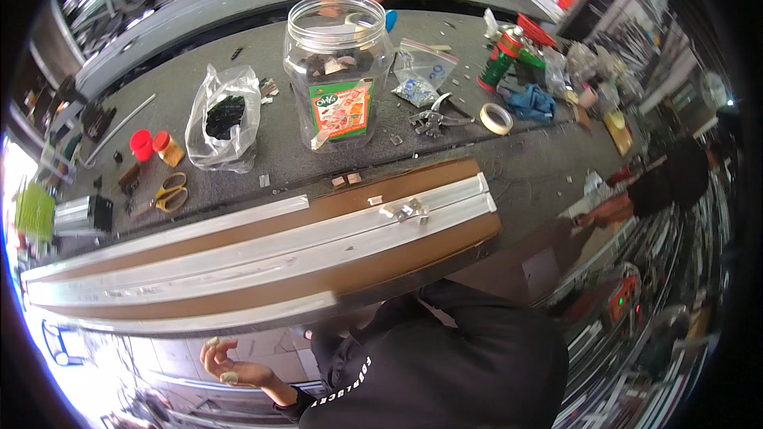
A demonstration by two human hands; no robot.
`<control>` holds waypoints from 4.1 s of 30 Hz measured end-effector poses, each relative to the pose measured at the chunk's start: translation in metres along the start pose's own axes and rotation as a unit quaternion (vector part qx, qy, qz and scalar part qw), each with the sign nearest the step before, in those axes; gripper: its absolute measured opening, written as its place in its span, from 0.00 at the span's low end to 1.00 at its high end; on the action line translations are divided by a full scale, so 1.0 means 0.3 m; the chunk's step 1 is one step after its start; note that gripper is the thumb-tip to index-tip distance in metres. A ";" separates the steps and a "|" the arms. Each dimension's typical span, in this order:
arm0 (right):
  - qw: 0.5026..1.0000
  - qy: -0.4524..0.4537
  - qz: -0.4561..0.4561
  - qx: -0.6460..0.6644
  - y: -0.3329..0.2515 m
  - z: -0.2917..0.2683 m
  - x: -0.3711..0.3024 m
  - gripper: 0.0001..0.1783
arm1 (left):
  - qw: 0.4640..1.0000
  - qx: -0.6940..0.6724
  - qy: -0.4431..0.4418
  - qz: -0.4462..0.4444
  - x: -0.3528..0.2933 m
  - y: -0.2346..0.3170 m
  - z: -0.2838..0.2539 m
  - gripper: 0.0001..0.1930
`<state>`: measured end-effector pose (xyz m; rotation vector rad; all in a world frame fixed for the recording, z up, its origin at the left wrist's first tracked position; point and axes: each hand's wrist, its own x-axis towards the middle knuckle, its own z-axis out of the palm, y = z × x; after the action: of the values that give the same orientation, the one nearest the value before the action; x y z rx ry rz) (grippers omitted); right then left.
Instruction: The person assembles a long metal frame by aligning metal profiles on a workbench, inserting small metal brackets, and securing them with pliers. They also cut and strip wires, then attach wire connectors to the frame.
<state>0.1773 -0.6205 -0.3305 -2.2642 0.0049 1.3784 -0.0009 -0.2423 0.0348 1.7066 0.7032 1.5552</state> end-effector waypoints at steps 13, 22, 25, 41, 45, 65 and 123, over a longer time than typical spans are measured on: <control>0.988 0.097 -0.011 0.116 -0.652 0.646 0.047 0.17 | 0.965 -0.161 -0.206 0.034 0.746 -0.444 -0.144 0.20; 0.982 0.115 -0.004 0.149 -0.824 0.707 -0.022 0.17 | 0.913 -0.135 -0.384 0.019 0.774 -0.477 0.025 0.32; 0.982 0.113 0.000 0.149 -0.829 0.711 -0.014 0.17 | 0.917 -0.100 -0.380 -0.064 0.738 -0.491 0.038 0.32; 0.996 0.023 -0.081 0.018 -1.036 0.565 0.084 0.18 | 0.854 -0.073 -0.515 -0.010 0.826 -0.435 0.024 0.11; 0.995 0.001 -0.101 -0.013 -1.044 0.533 0.095 0.18 | 0.852 -0.058 -0.520 0.029 0.834 -0.432 0.025 0.11; 0.982 -0.041 -0.150 -0.105 -1.156 0.557 0.135 0.19 | 0.860 -0.080 -0.499 0.076 0.787 -0.489 -0.003 0.16; 0.741 0.475 -0.456 -0.134 -0.312 -0.749 -1.064 0.09 | 0.356 -0.266 -0.642 -0.625 -0.570 0.478 0.588 0.30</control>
<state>0.2313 -0.7061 0.0580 -2.3556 -0.8731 -0.3464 0.1422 -0.4882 0.0425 0.7505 0.2553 -0.7581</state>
